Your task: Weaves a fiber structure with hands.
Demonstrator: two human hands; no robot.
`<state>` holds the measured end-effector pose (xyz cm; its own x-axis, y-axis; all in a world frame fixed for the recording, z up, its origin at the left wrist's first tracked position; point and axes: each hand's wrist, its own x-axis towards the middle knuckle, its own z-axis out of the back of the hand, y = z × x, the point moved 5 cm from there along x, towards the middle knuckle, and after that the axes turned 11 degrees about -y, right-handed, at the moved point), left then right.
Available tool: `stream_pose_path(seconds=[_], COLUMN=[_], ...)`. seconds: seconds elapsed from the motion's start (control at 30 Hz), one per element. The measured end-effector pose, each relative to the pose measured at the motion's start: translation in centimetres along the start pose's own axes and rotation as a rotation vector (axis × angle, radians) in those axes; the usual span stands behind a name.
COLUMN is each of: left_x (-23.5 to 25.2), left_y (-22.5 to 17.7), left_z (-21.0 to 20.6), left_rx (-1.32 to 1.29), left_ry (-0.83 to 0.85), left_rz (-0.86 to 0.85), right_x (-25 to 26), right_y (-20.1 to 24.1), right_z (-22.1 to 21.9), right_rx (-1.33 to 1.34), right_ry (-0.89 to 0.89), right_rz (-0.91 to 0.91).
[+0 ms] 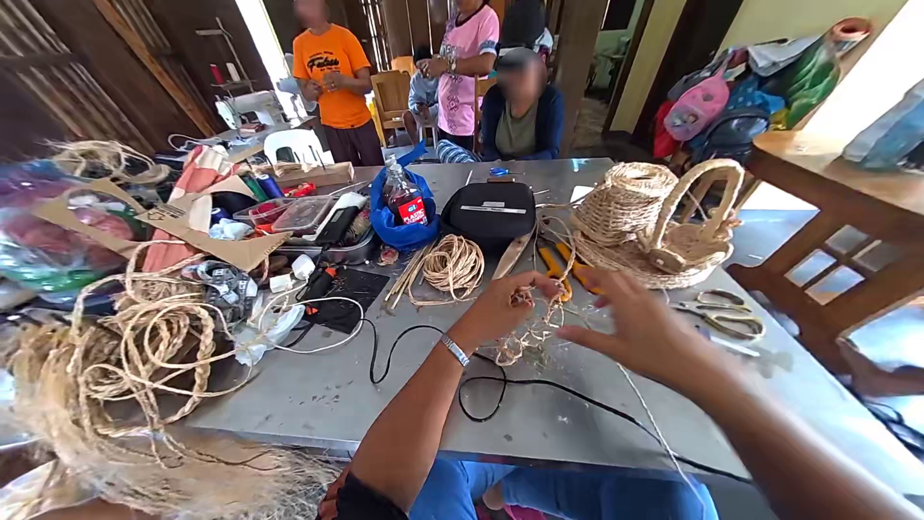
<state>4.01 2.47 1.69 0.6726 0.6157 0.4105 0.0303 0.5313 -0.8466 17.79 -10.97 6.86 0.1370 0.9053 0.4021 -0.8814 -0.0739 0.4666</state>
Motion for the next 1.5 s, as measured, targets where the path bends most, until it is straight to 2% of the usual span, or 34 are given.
stream_pose_path(seconds=[0.07,0.2,0.3,0.4,0.5,0.57,0.63,0.67,0.77,0.87,0.97,1.1,1.27,1.37,1.5], left_x=[0.1,0.3,0.0,-0.3,0.0,0.4,0.5,0.4,-0.1,-0.4,-0.4,-0.4,-0.5,-0.4,-0.5], left_y=[-0.1,-0.1,-0.3,-0.1,1.2,2.2,2.3,2.1,1.4,1.6,1.7,1.6,1.1,0.5,0.4], left_z=[0.4,1.7,2.7,4.2,4.9,3.9,2.4,1.7,1.0,1.6,2.4,3.1,3.3,3.7,4.2], left_rx=[0.022,0.018,-0.134,-0.475,-0.743,-0.682,-0.530,-0.530,-0.597,-0.514,-0.451,-0.430,-0.536,-0.624,-0.709], left_ry=[-0.009,-0.028,-0.073,-0.257,-0.430,-0.336,-0.175,-0.166,-0.317,-0.449,-0.461,-0.429,-0.205,-0.054,0.011], left_rz=[-0.006,-0.114,-0.085,0.064,0.214,0.177,0.052,0.046,0.135,0.167,0.177,0.171,0.278,0.280,0.285], right_x=[2.6,5.6,6.1,6.5,6.7,6.5,6.0,5.6,4.7,4.4,4.3,4.1,4.4,4.6,4.7], right_y=[0.3,-0.5,-1.8,-2.7,-3.2,-3.4,-3.2,-2.9,-2.4,-2.3,-3.0,-4.6,-4.6,-4.8,-5.1], right_z=[-2.8,-4.3,-4.9,-5.2,-5.4,-5.8,-6.1,-6.3,-6.7,-6.6,-6.1,-6.1,-5.1,-4.4,-4.2], right_rx=[0.068,0.234,0.481,0.806,1.057,1.138,1.151,1.144,1.098,1.072,0.994,1.060,1.002,0.998,0.985], right_ry=[0.037,0.133,0.182,0.112,-0.058,-0.161,-0.205,-0.191,-0.091,0.028,0.101,0.106,0.076,-0.003,-0.062], right_rz=[0.002,-0.031,-0.098,-0.199,-0.292,-0.308,-0.279,-0.250,-0.159,-0.188,-0.219,-0.233,-0.249,-0.237,-0.226])
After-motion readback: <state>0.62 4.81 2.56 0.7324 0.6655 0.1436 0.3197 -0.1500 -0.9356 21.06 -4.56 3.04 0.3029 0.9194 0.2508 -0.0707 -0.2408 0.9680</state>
